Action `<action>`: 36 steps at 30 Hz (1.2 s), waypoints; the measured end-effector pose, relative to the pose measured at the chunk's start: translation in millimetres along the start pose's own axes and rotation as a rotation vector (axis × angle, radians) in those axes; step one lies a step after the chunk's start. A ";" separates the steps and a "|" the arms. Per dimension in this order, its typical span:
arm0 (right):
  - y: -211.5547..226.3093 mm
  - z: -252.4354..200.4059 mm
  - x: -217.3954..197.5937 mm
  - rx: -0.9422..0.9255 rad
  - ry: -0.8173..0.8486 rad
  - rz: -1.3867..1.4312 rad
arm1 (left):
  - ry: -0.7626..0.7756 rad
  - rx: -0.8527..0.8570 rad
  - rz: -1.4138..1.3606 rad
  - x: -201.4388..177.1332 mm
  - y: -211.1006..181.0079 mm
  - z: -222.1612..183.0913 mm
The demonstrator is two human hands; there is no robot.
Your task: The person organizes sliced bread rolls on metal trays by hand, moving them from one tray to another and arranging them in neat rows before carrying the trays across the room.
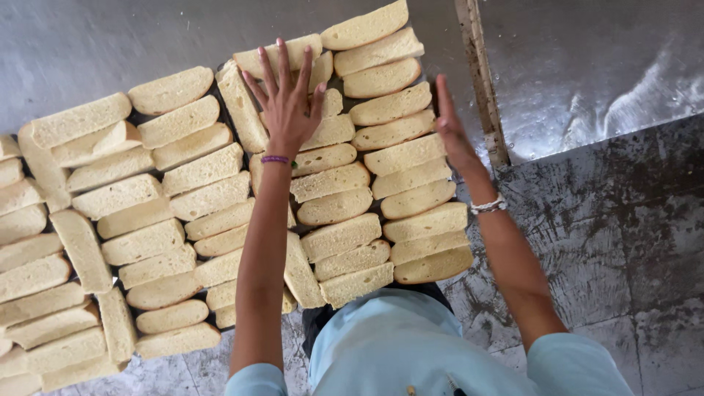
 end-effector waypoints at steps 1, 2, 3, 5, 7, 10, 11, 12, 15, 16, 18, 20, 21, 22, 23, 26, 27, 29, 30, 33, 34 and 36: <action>1.7 -1.9 -9.6 -0.005 -0.058 0.108 | 0.011 0.005 -0.008 0.4 2.9 -1.4; 3.6 -3.4 -17.6 -0.010 -0.113 0.215 | -0.102 0.040 -0.032 -10.3 4.6 -7.0; 3.6 -6.6 -26.1 0.027 -0.180 0.104 | -0.214 0.076 -0.054 -21.0 7.1 -16.0; 8.1 -12.3 -40.9 0.096 -0.311 -0.121 | -0.343 0.105 -0.124 -34.7 16.3 -38.6; 29.1 -15.6 -29.5 -0.014 -0.235 -0.324 | -0.369 0.098 -0.223 -39.0 27.3 -76.2; 55.3 -25.6 -10.1 -0.141 -0.134 -0.578 | -0.262 0.158 -0.291 -31.9 21.1 -129.2; 62.2 -28.7 -3.5 -0.178 -0.100 -0.653 | -0.279 0.219 -0.270 -32.9 11.4 -148.4; 65.8 -31.2 -4.0 -0.164 -0.128 -0.738 | -0.234 0.223 -0.255 -29.0 7.7 -162.5; 63.1 -34.3 -9.3 -0.018 -0.174 -0.872 | -0.158 0.232 -0.220 -25.6 1.0 -187.7; 53.6 -35.1 -12.7 0.098 -0.160 -0.838 | -0.172 0.232 -0.217 -28.4 -0.2 -191.7; 43.8 -35.6 -16.4 0.203 -0.153 -0.780 | -0.175 0.230 -0.193 -32.6 -2.1 -193.4; 44.0 -34.1 -16.6 0.183 -0.166 -0.738 | -0.151 0.226 -0.149 -35.0 -4.1 -193.0; 42.3 -34.3 -17.1 0.192 -0.177 -0.699 | -0.165 0.225 -0.162 -39.2 -4.6 -194.3; 40.3 -35.5 -18.1 0.205 -0.193 -0.660 | -0.177 0.231 -0.174 -43.5 -5.5 -194.3; 38.3 -36.7 -19.5 0.218 -0.209 -0.620 | -0.189 0.236 -0.186 -47.4 -7.3 -193.1; 27.8 -41.4 -25.9 0.270 -0.278 -0.291 | -0.297 0.284 -0.333 -61.6 -18.6 -177.1; 24.5 -42.1 -26.7 0.282 -0.284 -0.230 | -0.317 0.292 -0.330 -60.5 -25.9 -164.9; 19.0 -45.5 -30.3 0.306 -0.303 -0.112 | -0.358 0.316 -0.328 -52.5 -46.6 -124.4; 16.5 -46.0 -32.4 0.318 -0.297 -0.046 | -0.340 0.327 -0.351 -44.0 -58.4 -102.1; 11.3 -49.0 -42.3 0.337 -0.286 0.121 | -0.396 0.426 -0.312 -23.3 -101.3 -36.7; 10.2 -52.2 -49.6 0.335 -0.290 0.155 | -0.363 0.426 -0.239 -12.2 -110.2 -20.6; 5.8 -59.4 -68.7 0.344 -0.321 0.204 | -0.301 0.425 -0.093 5.9 -126.0 3.6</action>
Point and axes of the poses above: each hand's wrist, its own z-axis towards the middle knuckle, its own x-axis out of the palm, y = z × x, the point moved 9 cm from there along z, towards the middle knuckle, and after that the axes turned 3 degrees about -x, right-handed, at the moved point
